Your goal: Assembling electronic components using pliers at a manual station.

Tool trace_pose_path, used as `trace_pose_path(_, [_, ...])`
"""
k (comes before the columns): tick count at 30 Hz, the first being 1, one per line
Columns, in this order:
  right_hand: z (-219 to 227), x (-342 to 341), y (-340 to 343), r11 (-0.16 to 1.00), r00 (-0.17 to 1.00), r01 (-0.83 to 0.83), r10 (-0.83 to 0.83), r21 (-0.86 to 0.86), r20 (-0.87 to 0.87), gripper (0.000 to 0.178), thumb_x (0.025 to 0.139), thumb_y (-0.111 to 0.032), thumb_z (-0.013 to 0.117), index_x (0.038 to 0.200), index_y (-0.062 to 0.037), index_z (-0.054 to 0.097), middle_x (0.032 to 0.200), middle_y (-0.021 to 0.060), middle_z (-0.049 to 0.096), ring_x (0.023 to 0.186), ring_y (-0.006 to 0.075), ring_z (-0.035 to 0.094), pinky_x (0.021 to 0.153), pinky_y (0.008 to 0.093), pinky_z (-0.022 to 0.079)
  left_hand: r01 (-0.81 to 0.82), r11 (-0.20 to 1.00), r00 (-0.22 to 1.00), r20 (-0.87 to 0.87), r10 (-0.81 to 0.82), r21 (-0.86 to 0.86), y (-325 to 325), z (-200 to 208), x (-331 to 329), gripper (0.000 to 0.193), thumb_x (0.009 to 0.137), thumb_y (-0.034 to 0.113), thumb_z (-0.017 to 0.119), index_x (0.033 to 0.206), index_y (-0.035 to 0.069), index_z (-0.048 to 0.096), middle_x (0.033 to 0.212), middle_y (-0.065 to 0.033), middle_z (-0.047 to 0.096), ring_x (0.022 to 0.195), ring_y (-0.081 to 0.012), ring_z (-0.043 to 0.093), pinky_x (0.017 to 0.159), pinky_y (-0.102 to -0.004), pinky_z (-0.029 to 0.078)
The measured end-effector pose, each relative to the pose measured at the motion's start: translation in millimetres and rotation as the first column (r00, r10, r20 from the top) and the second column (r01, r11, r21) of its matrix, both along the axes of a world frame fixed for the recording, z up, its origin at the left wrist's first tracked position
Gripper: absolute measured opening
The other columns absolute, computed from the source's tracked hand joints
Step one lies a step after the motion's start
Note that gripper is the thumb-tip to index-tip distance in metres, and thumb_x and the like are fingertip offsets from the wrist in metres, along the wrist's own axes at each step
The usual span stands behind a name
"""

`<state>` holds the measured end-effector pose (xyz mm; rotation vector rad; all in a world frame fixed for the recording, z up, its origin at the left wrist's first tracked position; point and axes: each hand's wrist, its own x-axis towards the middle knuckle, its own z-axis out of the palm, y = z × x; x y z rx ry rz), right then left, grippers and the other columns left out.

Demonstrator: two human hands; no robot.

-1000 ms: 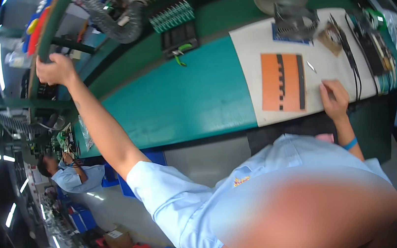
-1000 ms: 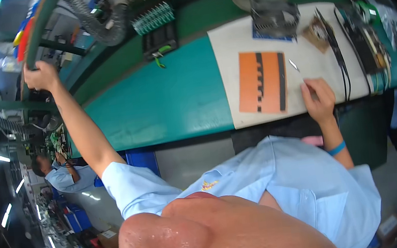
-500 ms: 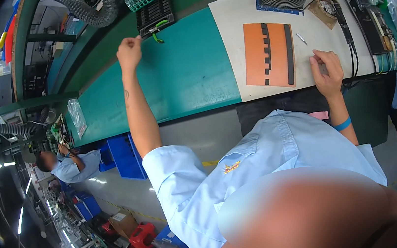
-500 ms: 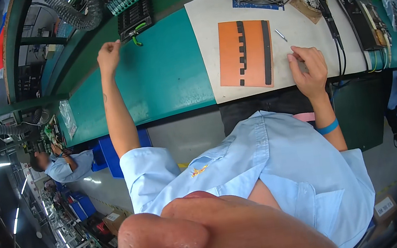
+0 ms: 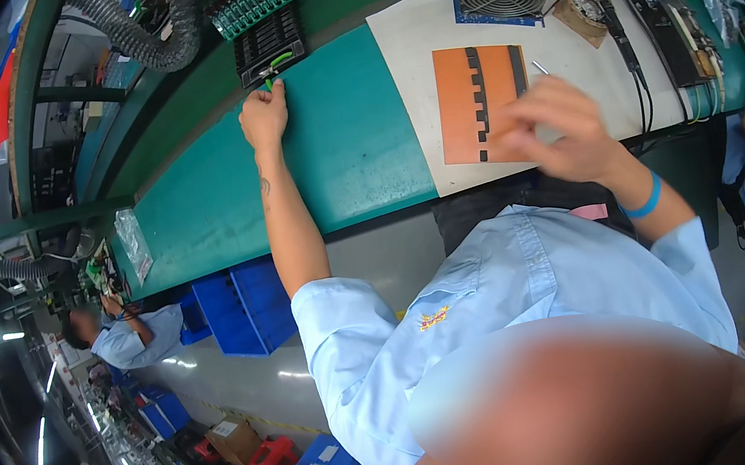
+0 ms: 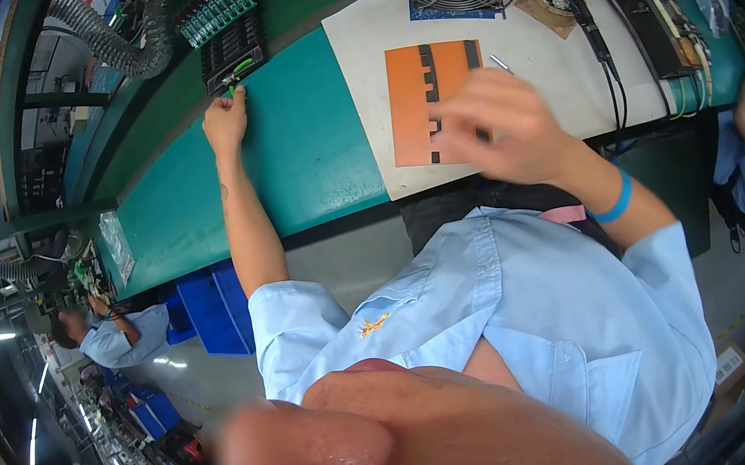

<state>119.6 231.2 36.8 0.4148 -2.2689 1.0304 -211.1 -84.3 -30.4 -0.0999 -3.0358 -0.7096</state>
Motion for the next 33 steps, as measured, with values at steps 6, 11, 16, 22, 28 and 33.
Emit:
trace_pose_path(6, [35.4,-116.7,-90.3,0.784,0.941,-0.305,0.162,0.541,0.297,0.015,0.09,-0.021,0.069,0.095,-0.0064,0.068,0.082,0.0114,0.068,0.074,0.0317,0.066,0.07,0.041,0.054,-0.07,0.998,0.977,-0.205,0.067,-0.009,11.0,-15.9,16.1,0.051,0.089,0.053,0.066,0.066,0.009,0.059,0.066,-0.0074,0.066,0.062,-0.0312,0.062,0.065,-0.0408,0.052])
trace_pose_path(11, [4.9,-244.1,-105.5,0.771,0.948,-0.021,-0.187,0.636,0.258,0.027,0.094,-0.031,0.066,0.104,-0.0068,0.068,0.097,0.0144,0.075,0.083,0.0382,0.072,0.073,0.0457,0.058,-0.025,0.999,0.915,-0.404,0.003,-0.048,17.8,-26.5,9.0,0.047,0.086,0.048,0.067,0.059,0.011,0.057,0.062,-0.0099,0.066,0.058,-0.0363,0.061,0.06,-0.0449,0.051])
trace_pose_path(16, [-39.3,-293.2,-106.6,0.78,0.935,0.067,-0.267,0.622,0.234,0.027,0.096,-0.032,0.063,0.11,-0.0096,0.066,0.097,0.0139,0.075,0.087,0.0372,0.072,0.074,0.0455,0.057,-0.035,0.998,0.923,-0.385,0.014,-0.047,15.8,-23.6,9.6,0.046,0.087,0.05,0.065,0.064,0.01,0.064,0.065,-0.0112,0.068,0.058,-0.0356,0.062,0.058,-0.045,0.05])
trace_pose_path(22, [-52.4,-303.7,-114.0,0.751,0.951,0.079,-0.254,0.656,0.176,0.027,0.098,-0.034,0.062,0.108,-0.0097,0.064,0.099,0.0129,0.073,0.088,0.0356,0.071,0.074,0.0451,0.057,-0.041,0.995,0.937,-0.348,0.006,-0.092,16.3,-26.5,4.8,0.042,0.089,0.046,0.062,0.072,0.009,0.072,0.07,-0.0131,0.072,0.061,-0.0343,0.064,0.066,-0.0435,0.048])
trace_pose_path(28, [-58.1,-311.6,-113.0,0.734,0.971,0.113,-0.226,0.67,0.084,0.024,0.099,-0.033,0.061,0.104,-0.0094,0.062,0.096,0.0109,0.069,0.083,0.0348,0.07,0.071,0.0453,0.056,-0.038,0.994,0.944,-0.331,0.002,-0.1,21.3,-23.8,4.3,0.037,0.09,0.038,0.059,0.077,0.008,0.075,0.072,-0.0131,0.073,0.064,-0.0334,0.065,0.073,-0.0415,0.045])
trace_pose_path(33, [-71.2,-315.5,-113.4,0.695,0.985,0.135,-0.173,0.706,-0.018,0.02,0.1,-0.029,0.06,0.102,-0.0095,0.061,0.094,0.0101,0.067,0.081,0.0345,0.07,0.07,0.0457,0.056,-0.055,0.993,0.956,-0.291,0.021,-0.106,18.3,-18.3,5.1,0.035,0.089,0.036,0.057,0.081,0.007,0.076,0.077,-0.0142,0.075,0.069,-0.0342,0.067,0.075,-0.042,0.047])
